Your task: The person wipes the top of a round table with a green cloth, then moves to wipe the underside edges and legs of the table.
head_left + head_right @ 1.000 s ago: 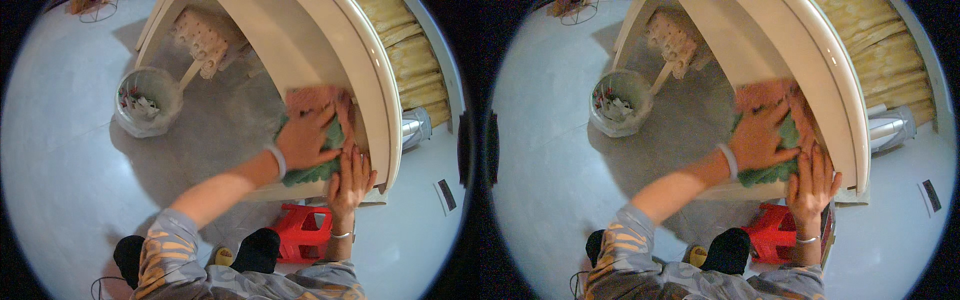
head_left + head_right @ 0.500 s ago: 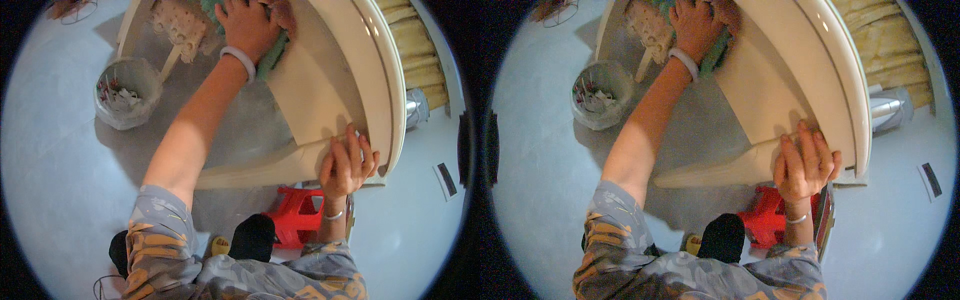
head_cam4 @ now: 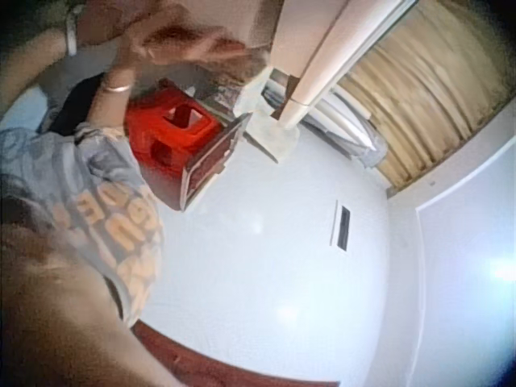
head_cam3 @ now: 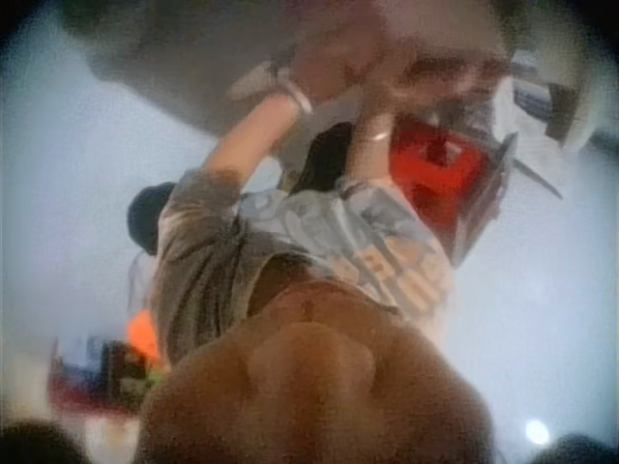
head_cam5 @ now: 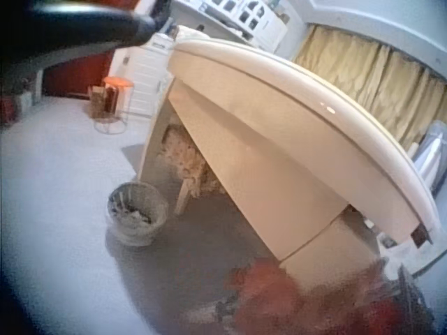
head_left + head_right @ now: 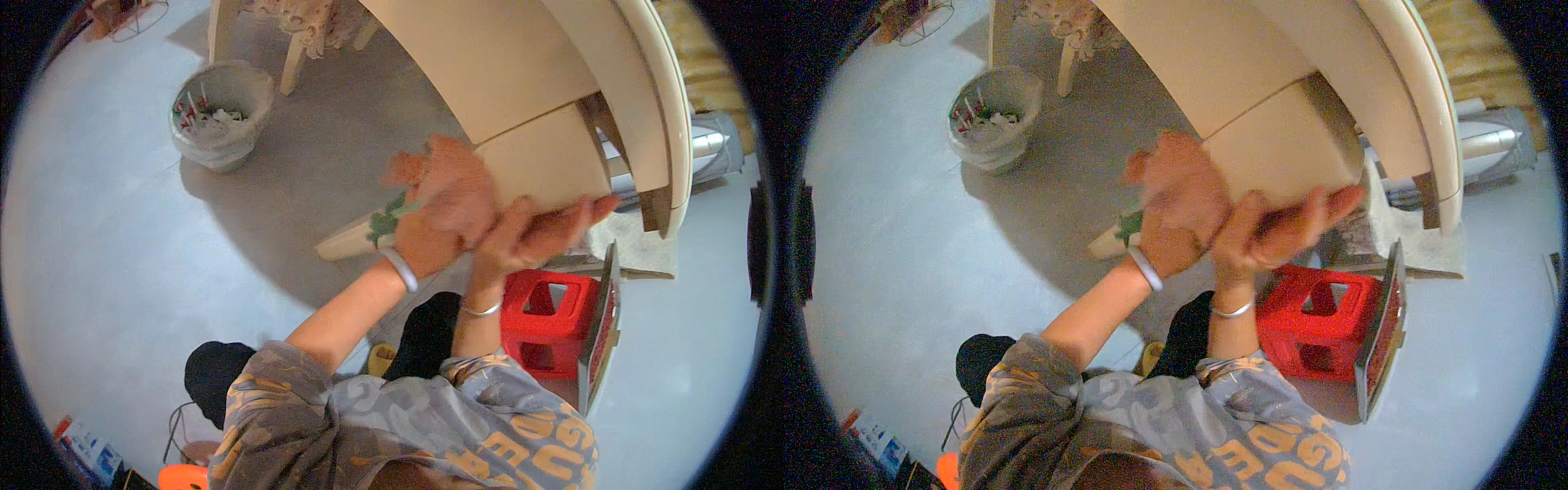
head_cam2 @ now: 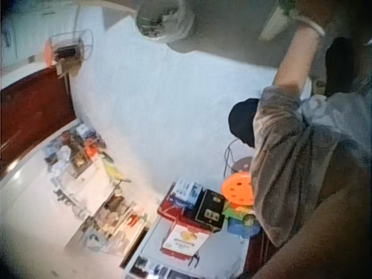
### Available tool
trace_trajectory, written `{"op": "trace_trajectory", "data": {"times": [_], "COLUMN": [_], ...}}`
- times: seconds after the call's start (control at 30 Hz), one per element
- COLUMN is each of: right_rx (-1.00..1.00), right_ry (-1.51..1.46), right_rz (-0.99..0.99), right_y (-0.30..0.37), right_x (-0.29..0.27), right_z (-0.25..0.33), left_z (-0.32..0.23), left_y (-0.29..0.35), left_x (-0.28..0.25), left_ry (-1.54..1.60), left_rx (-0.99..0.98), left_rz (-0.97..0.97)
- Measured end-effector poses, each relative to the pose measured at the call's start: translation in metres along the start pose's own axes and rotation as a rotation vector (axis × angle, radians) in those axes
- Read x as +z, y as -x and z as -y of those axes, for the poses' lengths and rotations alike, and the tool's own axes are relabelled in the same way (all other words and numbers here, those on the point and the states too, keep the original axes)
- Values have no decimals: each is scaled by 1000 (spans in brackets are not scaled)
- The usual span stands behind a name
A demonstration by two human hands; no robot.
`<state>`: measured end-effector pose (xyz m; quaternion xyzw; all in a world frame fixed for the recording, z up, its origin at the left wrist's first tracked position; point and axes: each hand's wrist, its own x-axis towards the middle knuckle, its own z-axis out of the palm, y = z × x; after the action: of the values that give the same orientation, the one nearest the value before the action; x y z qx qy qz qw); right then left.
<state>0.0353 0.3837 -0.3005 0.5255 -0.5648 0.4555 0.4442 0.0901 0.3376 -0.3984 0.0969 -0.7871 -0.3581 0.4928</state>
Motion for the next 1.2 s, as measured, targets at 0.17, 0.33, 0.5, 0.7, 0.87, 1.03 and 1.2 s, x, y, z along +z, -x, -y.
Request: {"op": "trace_trajectory", "data": {"times": [0.17, 0.33, 0.5, 0.7, 0.87, 1.03, 1.2], "right_rx": [217, 211, 376, 335, 390, 444, 386], "right_ry": [128, 19, -233, -98, -223, -158, -199], "right_rz": [288, 207, 54, 44, -1, 44, 37], "right_y": [112, 100, 71, 85, 83, 84, 89], "right_x": [-11, -20, -11, -8, -6, -22, -10], "right_z": [16, -3, -6, -11, -8, -6, -6], "left_z": [33, 32, 10, 29, 31, -5, 30], "left_y": [38, 48, -3, 32, 33, -15, 55], "left_x": [-10, -14, 2, -7, 8, -1, 7], "left_ry": [-122, -96, 25, 120, -438, -187, -159], "left_rx": [-343, -279, 91, -134, 48, 172, 59], "left_rz": [-115, 31, -156, -106, 43, -36, 158]}}
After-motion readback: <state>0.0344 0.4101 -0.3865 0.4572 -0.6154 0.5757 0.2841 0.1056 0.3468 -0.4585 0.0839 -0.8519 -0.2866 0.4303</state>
